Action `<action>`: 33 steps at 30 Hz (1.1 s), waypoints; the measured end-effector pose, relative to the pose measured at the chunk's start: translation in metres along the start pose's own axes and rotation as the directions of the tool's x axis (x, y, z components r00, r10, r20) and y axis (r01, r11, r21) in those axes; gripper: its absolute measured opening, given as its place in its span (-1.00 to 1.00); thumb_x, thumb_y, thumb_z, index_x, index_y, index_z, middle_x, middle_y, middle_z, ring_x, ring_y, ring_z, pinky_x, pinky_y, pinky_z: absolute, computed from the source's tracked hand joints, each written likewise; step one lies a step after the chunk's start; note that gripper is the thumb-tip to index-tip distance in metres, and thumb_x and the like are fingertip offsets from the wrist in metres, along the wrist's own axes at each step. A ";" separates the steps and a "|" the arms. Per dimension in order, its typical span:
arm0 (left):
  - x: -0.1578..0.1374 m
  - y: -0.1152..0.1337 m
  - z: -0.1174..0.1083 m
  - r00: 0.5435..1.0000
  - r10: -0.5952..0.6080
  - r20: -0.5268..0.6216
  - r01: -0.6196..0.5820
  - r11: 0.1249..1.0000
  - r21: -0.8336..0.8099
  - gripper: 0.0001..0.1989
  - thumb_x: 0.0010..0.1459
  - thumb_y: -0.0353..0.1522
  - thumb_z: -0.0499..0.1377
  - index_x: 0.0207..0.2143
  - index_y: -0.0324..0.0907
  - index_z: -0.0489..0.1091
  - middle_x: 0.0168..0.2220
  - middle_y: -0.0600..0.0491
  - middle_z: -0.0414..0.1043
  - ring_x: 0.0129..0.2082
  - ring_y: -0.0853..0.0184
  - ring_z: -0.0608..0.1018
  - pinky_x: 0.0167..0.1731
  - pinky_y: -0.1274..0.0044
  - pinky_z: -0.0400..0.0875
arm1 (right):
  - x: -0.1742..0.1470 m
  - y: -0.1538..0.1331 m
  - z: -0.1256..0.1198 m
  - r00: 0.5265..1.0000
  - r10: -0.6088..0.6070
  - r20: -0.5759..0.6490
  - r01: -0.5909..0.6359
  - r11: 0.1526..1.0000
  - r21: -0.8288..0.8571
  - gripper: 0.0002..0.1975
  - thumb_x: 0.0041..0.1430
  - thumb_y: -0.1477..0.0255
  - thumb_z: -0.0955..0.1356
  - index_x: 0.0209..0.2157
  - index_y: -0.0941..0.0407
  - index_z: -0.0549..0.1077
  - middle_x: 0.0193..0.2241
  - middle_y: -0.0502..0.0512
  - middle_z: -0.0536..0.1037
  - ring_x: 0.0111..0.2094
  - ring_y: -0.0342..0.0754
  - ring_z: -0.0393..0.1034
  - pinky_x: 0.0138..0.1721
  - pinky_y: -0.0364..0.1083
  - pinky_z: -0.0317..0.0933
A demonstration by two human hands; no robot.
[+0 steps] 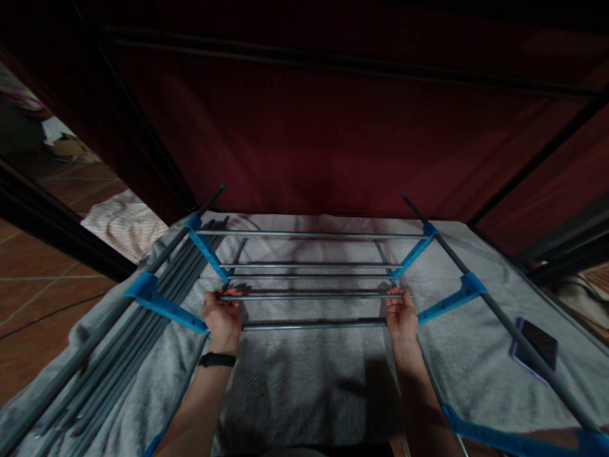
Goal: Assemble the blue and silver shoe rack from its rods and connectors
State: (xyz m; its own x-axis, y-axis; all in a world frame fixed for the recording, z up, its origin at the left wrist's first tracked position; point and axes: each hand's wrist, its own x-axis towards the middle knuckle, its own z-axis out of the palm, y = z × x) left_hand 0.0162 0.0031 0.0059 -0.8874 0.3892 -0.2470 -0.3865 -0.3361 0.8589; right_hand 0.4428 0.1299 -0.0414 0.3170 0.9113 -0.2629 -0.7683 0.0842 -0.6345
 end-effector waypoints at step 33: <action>0.001 -0.002 -0.004 1.000 0.010 0.017 -0.010 1.000 -0.007 -0.88 0.19 -0.32 -0.02 -0.35 -0.16 0.23 -0.49 0.06 0.44 -0.53 0.35 0.53 -0.59 0.60 0.21 | -0.003 0.000 -0.001 0.996 -0.020 0.085 0.022 1.000 -0.020 -0.89 0.17 0.40 0.43 -0.38 0.10 0.45 -0.41 -0.06 0.56 -0.38 -0.18 0.48 -0.35 -0.19 0.42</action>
State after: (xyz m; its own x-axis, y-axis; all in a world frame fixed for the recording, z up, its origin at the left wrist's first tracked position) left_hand 0.0153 0.0008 0.0020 -0.8868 0.4007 -0.2305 -0.3794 -0.3459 0.8582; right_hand 0.4427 0.1269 -0.0410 0.2840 0.9402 -0.1878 -0.7503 0.0960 -0.6541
